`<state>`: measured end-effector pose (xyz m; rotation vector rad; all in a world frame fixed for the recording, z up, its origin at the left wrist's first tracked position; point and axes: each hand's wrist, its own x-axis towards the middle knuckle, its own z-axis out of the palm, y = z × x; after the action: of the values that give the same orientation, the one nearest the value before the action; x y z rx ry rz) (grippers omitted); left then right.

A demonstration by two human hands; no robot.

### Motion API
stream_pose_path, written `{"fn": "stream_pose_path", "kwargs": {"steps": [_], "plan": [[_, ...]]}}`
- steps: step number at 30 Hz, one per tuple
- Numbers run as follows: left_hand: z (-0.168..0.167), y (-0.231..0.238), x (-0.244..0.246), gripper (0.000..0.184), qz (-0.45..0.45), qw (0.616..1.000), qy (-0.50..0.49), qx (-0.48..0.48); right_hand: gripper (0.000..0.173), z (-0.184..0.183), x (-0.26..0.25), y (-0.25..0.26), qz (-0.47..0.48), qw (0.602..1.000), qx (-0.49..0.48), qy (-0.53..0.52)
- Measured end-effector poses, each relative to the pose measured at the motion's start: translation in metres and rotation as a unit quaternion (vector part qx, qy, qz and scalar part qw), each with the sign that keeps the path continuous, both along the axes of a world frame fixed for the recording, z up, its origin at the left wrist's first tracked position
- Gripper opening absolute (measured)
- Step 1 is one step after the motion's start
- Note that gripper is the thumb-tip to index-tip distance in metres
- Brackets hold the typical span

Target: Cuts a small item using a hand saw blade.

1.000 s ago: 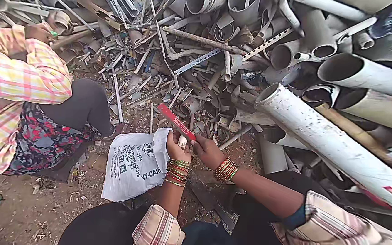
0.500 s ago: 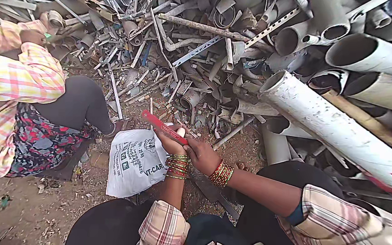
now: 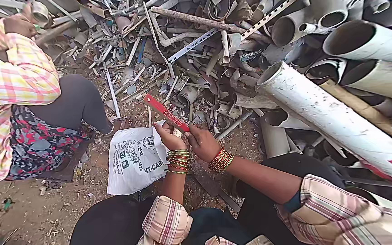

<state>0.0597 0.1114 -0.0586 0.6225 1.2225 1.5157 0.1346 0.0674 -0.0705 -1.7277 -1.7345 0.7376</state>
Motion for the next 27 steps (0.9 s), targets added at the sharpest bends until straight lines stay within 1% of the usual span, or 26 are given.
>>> {"fn": "stream_pose_path", "kwargs": {"steps": [2, 3, 5, 6, 8, 9, 10, 13, 14, 16, 18, 20, 22, 24, 26, 27], "plan": [[-0.016, 0.007, -0.004, 0.070, -0.011, 1.000, 0.004, 0.021, 0.036, 0.004, -0.005, -0.004, 0.031, 0.999, -0.031, -0.007], [-0.021, 0.010, -0.005, 0.073, -0.014, 1.000, -0.012, 0.025, 0.037, 0.006, -0.006, -0.005, 0.046, 0.998, -0.045, -0.011], [-0.019, 0.013, -0.003, 0.079, -0.002, 0.999, -0.054, 0.006, 0.038, 0.005, -0.007, -0.003, 0.058, 0.996, -0.055, -0.026], [-0.017, 0.012, -0.003, 0.075, -0.002, 0.999, -0.054, 0.006, 0.038, 0.004, -0.008, -0.002, 0.058, 0.997, -0.052, -0.028], [-0.010, 0.006, -0.004, 0.059, -0.013, 0.999, -0.031, 0.016, 0.035, -0.001, -0.009, -0.001, 0.044, 0.998, -0.032, -0.010], [-0.007, 0.005, -0.004, 0.056, -0.013, 0.999, -0.024, 0.018, 0.034, -0.002, -0.010, -0.002, 0.039, 0.999, -0.018, 0.003], [-0.004, 0.005, -0.004, 0.058, -0.016, 1.000, -0.020, 0.017, 0.034, -0.003, -0.010, -0.003, 0.034, 0.999, -0.002, 0.014], [-0.002, 0.006, -0.006, 0.077, -0.033, 0.999, 0.004, 0.014, 0.031, -0.007, -0.007, -0.003, -0.002, 0.997, 0.046, 0.060], [-0.001, 0.006, -0.005, 0.076, -0.028, 0.999, 0.008, 0.016, 0.030, -0.008, -0.005, -0.001, -0.017, 0.997, 0.047, 0.063], [0.002, 0.003, -0.002, 0.069, -0.017, 1.000, -0.005, -0.001, 0.028, -0.002, 0.001, 0.006, -0.025, 0.999, -0.002, 0.043], [0.003, 0.001, 0.001, 0.065, -0.030, 0.999, -0.008, -0.011, 0.028, -0.001, 0.004, 0.011, -0.024, 0.999, -0.039, 0.029], [-0.009, 0.005, 0.001, 0.066, -0.010, 1.000, -0.011, -0.003, 0.033, -0.002, -0.001, 0.005, -0.004, 0.999, -0.038, 0.027], [-0.019, 0.010, -0.002, 0.066, -0.013, 0.999, -0.031, 0.012, 0.037, 0.001, -0.007, 0.000, 0.036, 0.998, -0.048, 0.005], [-0.025, 0.009, -0.008, 0.060, -0.044, 0.998, -0.014, 0.043, 0.036, 0.001, -0.006, 0.001, 0.064, 0.996, -0.056, -0.016], [-0.011, 0.003, -0.006, 0.054, -0.047, 0.998, -0.028, 0.015, 0.033, -0.001, -0.005, 0.003, 0.070, 0.996, -0.048, -0.020], [-0.001, 0.001, -0.004, 0.052, -0.041, 0.998, -0.057, -0.003, 0.033, -0.001, -0.005, 0.004, 0.068, 0.997, -0.046, -0.012]]}}
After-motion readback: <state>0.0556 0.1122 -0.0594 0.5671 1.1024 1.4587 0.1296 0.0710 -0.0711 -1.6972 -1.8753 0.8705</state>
